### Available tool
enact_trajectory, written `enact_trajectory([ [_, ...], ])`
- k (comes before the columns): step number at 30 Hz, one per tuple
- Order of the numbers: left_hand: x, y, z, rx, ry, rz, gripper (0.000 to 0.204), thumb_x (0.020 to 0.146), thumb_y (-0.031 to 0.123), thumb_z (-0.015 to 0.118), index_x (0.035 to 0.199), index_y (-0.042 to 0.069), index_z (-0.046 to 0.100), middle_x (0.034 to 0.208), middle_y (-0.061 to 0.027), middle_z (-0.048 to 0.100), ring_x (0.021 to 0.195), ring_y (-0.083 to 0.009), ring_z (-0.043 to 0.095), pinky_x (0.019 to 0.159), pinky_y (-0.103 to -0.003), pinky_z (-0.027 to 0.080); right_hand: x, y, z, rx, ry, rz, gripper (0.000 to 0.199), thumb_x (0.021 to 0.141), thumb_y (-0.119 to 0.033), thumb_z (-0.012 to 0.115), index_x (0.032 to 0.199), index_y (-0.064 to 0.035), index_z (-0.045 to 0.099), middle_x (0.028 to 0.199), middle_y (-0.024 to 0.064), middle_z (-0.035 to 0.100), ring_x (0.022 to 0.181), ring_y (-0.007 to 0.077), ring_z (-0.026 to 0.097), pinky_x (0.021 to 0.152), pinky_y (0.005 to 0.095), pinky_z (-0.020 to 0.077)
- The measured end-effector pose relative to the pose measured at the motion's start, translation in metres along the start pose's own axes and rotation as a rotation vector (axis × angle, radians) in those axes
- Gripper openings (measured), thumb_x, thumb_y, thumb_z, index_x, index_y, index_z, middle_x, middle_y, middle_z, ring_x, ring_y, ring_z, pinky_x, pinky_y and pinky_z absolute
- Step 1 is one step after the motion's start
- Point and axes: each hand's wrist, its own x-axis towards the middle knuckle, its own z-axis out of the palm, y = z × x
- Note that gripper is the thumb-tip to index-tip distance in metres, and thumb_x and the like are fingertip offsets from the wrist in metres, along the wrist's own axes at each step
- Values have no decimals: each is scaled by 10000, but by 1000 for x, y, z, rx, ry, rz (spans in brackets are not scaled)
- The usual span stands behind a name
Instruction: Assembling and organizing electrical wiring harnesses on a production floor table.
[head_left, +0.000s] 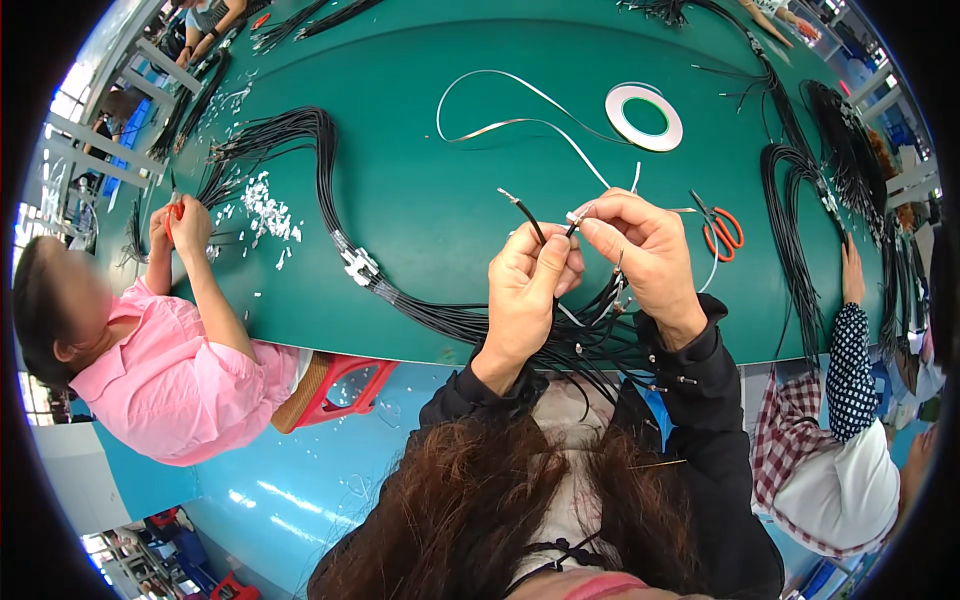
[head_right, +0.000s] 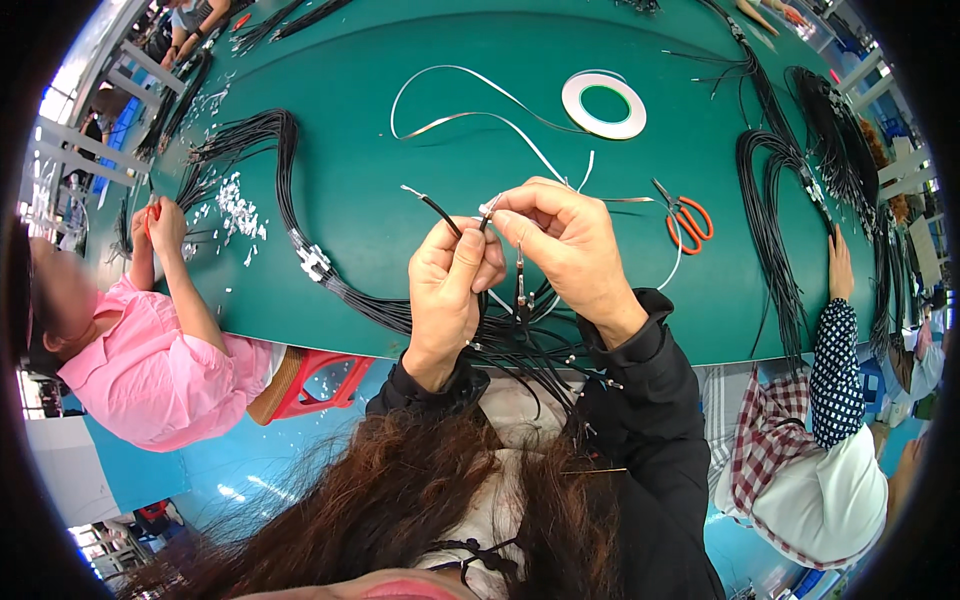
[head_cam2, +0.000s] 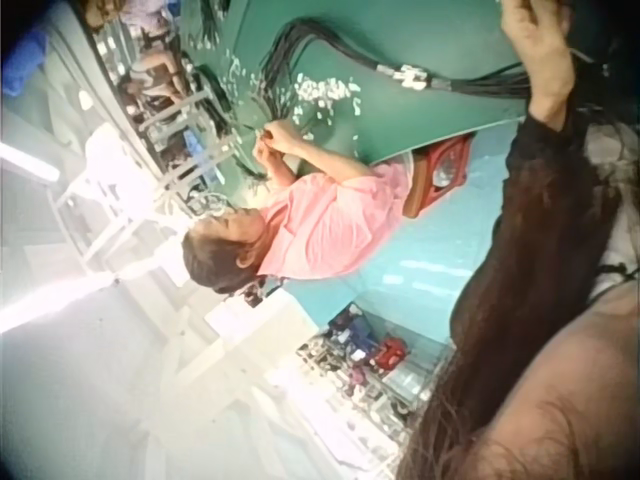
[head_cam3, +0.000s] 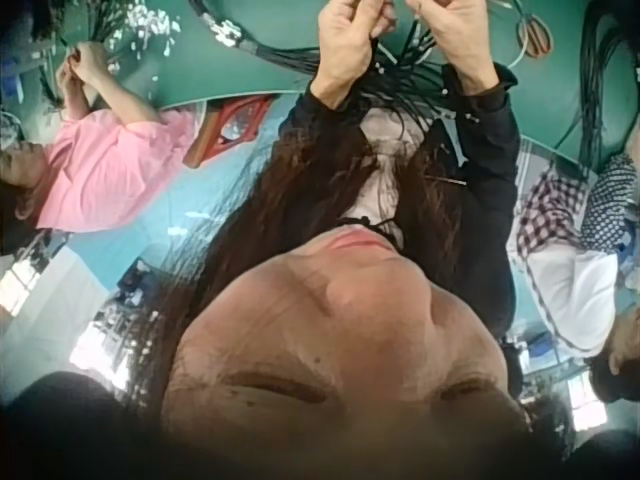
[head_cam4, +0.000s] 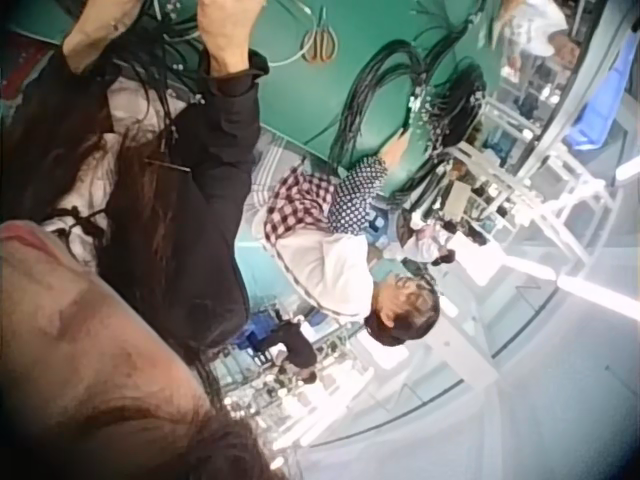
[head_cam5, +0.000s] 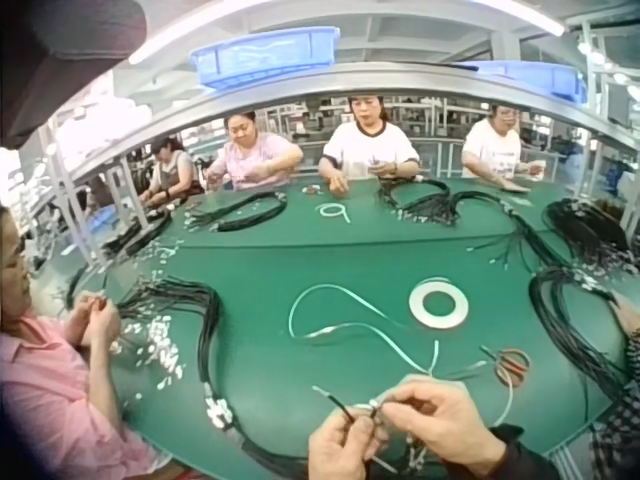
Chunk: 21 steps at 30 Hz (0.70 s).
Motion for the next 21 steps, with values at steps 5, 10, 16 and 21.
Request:
enact_trajectory([
  [5,-2,4,0,3,-48,-25,135,968,139,447,945,18,500,687,-13,514,497,-32,330,464,-195,306,-1,2,1,-14,9,-18,105,839,18,591,936,48,618,877,43,567,751,76,524,629,191,404],
  [10,-3,10,-3,-57,-107,-146,164,975,175,436,915,34,494,638,3,482,474,-31,300,439,-195,259,-3,-3,3,-1,24,33,95,841,7,599,927,38,622,854,24,564,702,48,500,575,172,372],
  [16,1,17,-4,-121,-178,-284,188,974,203,440,891,43,494,610,21,452,467,-33,298,434,-193,239,-4,-2,-2,19,16,25,78,838,-7,608,908,23,622,803,-4,562,604,24,460,499,165,336],
  [21,-1,16,-6,-149,-220,-349,194,972,209,446,881,44,491,606,31,440,466,-29,295,433,-190,236,-7,-2,-6,-32,13,52,61,833,-18,605,882,16,614,738,-14,557,531,18,433,462,159,309],
])
